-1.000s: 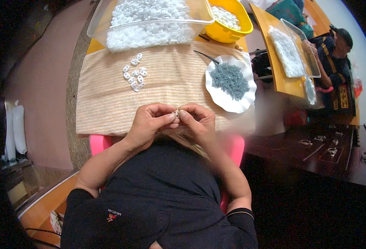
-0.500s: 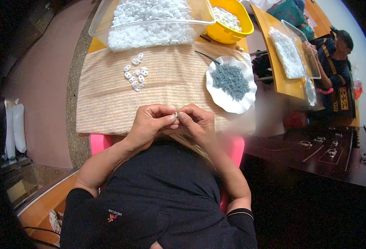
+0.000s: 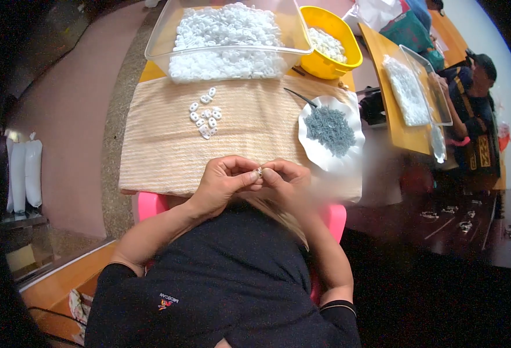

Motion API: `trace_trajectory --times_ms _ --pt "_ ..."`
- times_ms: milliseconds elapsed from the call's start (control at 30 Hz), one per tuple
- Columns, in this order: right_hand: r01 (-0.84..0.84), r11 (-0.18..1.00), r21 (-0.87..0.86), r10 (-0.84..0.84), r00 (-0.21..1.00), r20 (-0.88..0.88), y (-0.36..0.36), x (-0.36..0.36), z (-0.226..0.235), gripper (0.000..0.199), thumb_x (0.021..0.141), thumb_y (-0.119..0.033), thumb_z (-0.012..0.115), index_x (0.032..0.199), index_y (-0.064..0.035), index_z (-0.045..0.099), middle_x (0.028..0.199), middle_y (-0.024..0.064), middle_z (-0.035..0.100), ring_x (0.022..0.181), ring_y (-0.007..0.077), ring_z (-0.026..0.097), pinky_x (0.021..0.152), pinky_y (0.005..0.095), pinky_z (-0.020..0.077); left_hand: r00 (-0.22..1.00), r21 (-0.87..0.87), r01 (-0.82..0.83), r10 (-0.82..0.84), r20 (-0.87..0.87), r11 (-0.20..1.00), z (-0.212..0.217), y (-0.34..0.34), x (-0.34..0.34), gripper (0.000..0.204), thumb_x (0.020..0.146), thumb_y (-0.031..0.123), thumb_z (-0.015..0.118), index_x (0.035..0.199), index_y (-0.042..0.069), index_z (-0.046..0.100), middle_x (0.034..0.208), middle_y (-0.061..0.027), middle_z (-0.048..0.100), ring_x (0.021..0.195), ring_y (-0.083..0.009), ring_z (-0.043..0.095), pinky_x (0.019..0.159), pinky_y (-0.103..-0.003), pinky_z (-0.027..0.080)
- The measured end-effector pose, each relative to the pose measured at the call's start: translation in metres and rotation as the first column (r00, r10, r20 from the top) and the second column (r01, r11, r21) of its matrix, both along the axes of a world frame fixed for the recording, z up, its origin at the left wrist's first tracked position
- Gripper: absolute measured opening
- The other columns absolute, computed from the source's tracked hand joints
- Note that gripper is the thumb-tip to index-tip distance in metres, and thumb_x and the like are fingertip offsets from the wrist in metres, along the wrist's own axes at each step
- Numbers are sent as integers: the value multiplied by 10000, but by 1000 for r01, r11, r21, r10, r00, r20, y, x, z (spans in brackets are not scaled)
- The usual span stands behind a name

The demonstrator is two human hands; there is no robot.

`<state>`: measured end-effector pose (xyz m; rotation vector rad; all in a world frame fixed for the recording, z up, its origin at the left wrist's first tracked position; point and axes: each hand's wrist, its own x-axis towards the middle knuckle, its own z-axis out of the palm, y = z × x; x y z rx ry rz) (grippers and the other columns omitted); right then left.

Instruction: The recorder is manually assembling small white plastic components by inserting pins into them at a production workstation.

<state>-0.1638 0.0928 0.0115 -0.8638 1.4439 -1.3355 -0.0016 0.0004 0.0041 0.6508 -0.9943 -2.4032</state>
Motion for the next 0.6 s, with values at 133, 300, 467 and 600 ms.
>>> trace_trajectory --times_ms 133,300,467,600 --pt "-36 999 39 42 987 -152 -2 -9 -1 155 917 -85 647 992 51 662 904 78 690 789 112 647 723 244 550 1000 -35 2 -2 4 999 4 -3 2 169 911 9 618 1071 -47 625 966 -101 675 855 -133 662 789 -261 577" --pt "-13 1000 -10 14 992 124 -13 -8 12 167 916 -87 649 1010 50 662 884 87 687 788 122 649 699 252 546 996 56 -64 68 -62 996 6 -5 6 160 909 1 616 1064 -37 616 961 -105 674 857 -146 669 793 -281 581" --pt "-271 942 -196 88 767 -636 -52 -9 6 180 890 -1 622 1062 34 664 842 47 659 701 123 614 661 245 496 991 64 -94 99 -86 994 15 -2 9 158 907 -1 618 1063 -27 614 953 -102 673 863 -161 677 793 -299 587" --pt "-379 900 -214 177 768 -616 -94 0 3 275 821 17 645 1068 -94 695 885 66 626 762 181 630 615 321 483 985 60 -112 119 -123 992 22 0 12 160 904 -6 621 1063 -21 617 950 -94 672 863 -162 679 794 -306 591"
